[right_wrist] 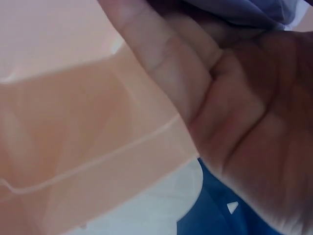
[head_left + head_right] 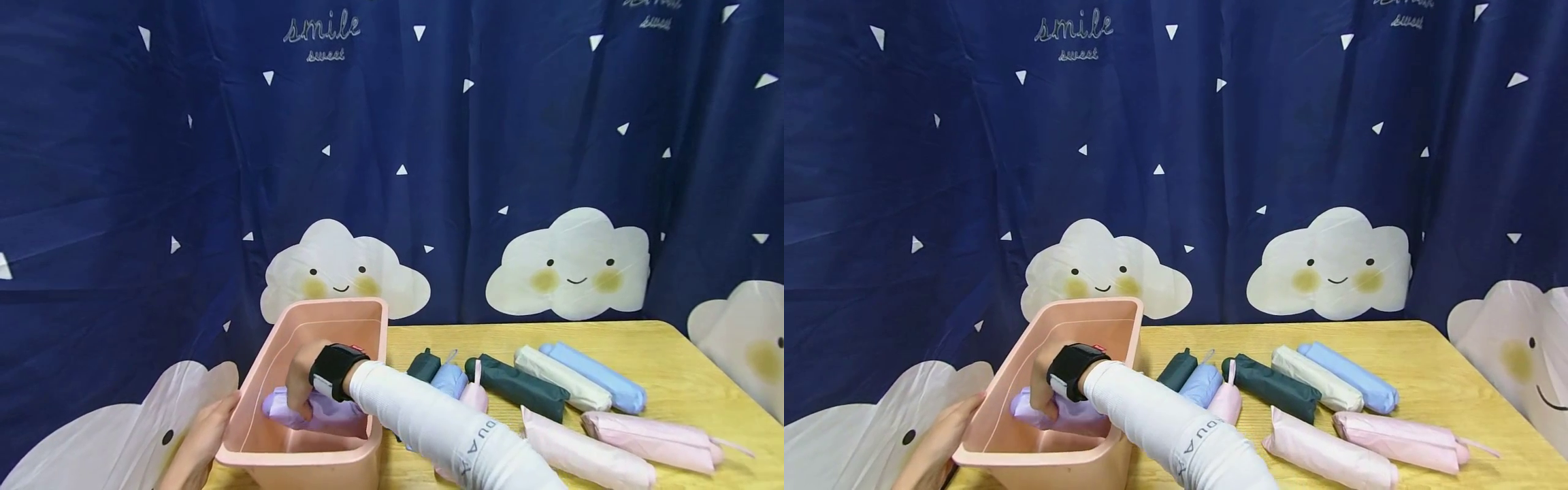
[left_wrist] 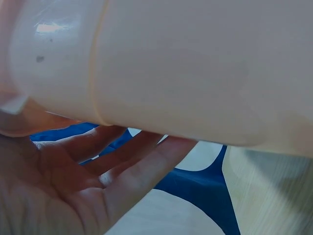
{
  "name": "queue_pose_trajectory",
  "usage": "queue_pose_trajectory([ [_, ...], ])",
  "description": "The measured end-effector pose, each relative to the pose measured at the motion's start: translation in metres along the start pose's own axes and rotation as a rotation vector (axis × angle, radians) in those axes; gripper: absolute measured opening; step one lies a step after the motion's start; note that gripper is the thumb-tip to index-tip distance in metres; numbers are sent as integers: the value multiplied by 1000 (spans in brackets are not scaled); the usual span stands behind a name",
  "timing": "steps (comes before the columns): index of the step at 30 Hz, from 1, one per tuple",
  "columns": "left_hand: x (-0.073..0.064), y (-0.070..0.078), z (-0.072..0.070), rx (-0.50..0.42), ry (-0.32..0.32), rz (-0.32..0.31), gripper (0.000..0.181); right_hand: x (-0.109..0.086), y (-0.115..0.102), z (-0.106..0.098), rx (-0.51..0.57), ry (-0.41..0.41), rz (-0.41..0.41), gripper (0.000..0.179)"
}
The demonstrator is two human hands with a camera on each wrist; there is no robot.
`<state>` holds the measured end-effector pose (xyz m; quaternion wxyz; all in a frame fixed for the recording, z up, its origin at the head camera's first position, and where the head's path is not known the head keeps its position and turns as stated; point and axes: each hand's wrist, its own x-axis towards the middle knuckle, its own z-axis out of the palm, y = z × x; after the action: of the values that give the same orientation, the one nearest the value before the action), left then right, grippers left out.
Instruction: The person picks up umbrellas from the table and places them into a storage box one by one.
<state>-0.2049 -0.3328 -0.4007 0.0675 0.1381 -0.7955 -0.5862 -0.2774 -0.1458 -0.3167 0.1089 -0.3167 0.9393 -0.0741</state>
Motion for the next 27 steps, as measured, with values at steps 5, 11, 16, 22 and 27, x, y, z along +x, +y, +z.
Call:
queue_pose_trajectory([
  [5, 0, 0, -1, -28, -3, -11, 54, 2, 1, 19, -65, 20, -113, 20],
  [11, -2, -1, -1, -61, -1, -33, 53, 7, -8, 37, -263, -71, -64, 22],
  [16, -1, 1, 1, -74, -9, -44, 55, 18, -18, 42, -355, -304, 13, 12],
  [22, 1, 2, 2, -67, -24, -38, 56, 37, -28, 48, -373, -694, 153, 14],
  [27, 1, 1, 2, -68, -32, -39, 57, 41, -31, 48, -432, -736, 125, 14],
])
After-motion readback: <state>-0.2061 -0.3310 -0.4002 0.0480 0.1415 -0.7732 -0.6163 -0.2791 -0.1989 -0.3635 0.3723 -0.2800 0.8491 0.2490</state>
